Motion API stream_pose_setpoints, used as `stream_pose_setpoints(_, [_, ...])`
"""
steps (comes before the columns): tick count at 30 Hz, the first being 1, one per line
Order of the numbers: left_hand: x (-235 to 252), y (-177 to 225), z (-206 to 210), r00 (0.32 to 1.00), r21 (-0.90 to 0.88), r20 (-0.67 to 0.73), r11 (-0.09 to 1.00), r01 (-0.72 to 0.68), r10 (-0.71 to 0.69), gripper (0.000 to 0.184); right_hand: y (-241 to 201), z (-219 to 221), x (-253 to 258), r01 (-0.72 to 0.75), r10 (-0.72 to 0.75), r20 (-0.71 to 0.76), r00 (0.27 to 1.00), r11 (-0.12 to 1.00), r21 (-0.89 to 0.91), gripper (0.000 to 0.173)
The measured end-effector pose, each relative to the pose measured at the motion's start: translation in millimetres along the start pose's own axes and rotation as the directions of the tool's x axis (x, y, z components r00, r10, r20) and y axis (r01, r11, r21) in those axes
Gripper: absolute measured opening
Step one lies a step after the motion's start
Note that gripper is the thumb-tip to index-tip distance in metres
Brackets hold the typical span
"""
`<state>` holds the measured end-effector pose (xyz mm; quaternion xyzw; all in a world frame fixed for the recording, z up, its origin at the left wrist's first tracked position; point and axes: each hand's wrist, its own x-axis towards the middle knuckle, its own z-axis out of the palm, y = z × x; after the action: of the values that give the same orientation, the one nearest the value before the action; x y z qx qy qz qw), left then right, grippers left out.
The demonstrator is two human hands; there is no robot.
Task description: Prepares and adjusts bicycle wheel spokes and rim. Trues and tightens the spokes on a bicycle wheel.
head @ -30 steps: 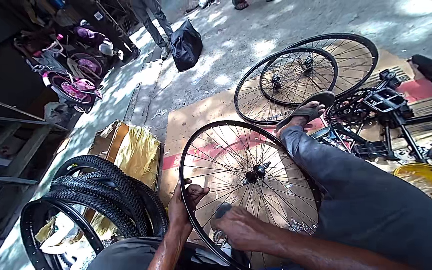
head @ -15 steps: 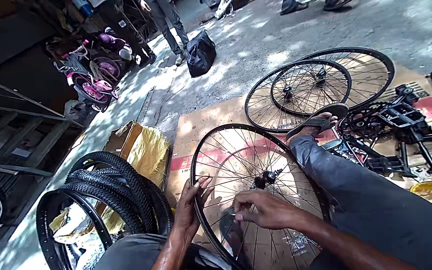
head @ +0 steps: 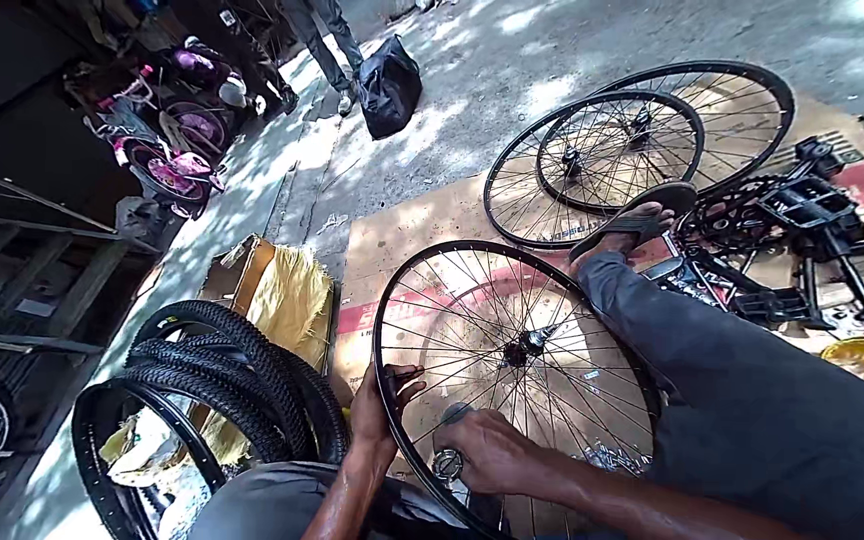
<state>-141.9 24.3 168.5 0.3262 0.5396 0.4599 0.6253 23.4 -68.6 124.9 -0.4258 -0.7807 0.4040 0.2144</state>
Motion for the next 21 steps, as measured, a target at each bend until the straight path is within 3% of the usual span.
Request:
stream_pose_setpoints(2, [0,0,-1,1.0,0.006,-0.009,1.0,0.008,-0.008,0.054,8,-20,-5,0.079,-0.101,0.137,0.985,0.984,0.157,0.037])
stream_pose_setpoints(4, [-1,1,-3,1.0,0.02,0.004,1.0,0.006,-0.006,0.055,16,-27,-13,0.096,-0.141,0.122,0.982,0.943,0.318,0.037])
stream_pose_setpoints(5, [-2,2,-3,1.0,0.03,0.011,1.0,0.004,-0.004,0.056,14,-25,-14,0.049,-0.079,0.076,0.994,0.941,0.334,0.034])
stream_pose_setpoints(8, [-3,2,0,1.0,0.041,0.023,0.999,-0.01,0.009,0.056,-2,1,-6,-0.068,0.072,-0.079,0.994,0.997,0.045,0.027])
stream_pose_setpoints(10, [-2,2,-1,1.0,0.037,0.0,0.999,-0.007,0.007,0.054,-4,4,0,-0.055,0.055,-0.016,0.998,0.998,-0.041,0.023])
stream_pose_setpoints(13, [-1,0,-4,1.0,0.037,-0.018,0.999,0.012,-0.011,0.056,11,-23,-6,0.072,-0.111,0.19,0.975,0.976,0.206,0.04])
stream_pose_setpoints(15, [-1,0,-4,1.0,0.036,-0.004,0.999,0.011,-0.011,0.055,17,-28,-12,0.081,-0.142,0.149,0.979,0.93,0.357,0.031])
stream_pose_setpoints(16, [-2,0,-3,1.0,0.035,-0.005,0.999,0.007,-0.007,0.055,13,-24,-13,0.025,-0.065,0.098,0.993,0.931,0.363,0.028])
stream_pose_setpoints(18, [-3,0,0,1.0,0.03,-0.011,1.0,0.004,-0.004,0.054,2,-9,-8,-0.077,0.084,-0.023,0.996,0.973,0.219,0.027])
stream_pose_setpoints(19, [-3,0,1,1.0,0.031,-0.012,1.0,0.001,-0.001,0.054,-2,2,-5,-0.076,0.083,-0.078,0.993,0.993,0.093,0.025])
stream_pose_setpoints(21, [-3,0,0,1.0,0.036,-0.009,0.999,0.0,0.0,0.053,-3,8,-3,-0.05,0.049,-0.042,0.998,0.998,-0.024,0.021])
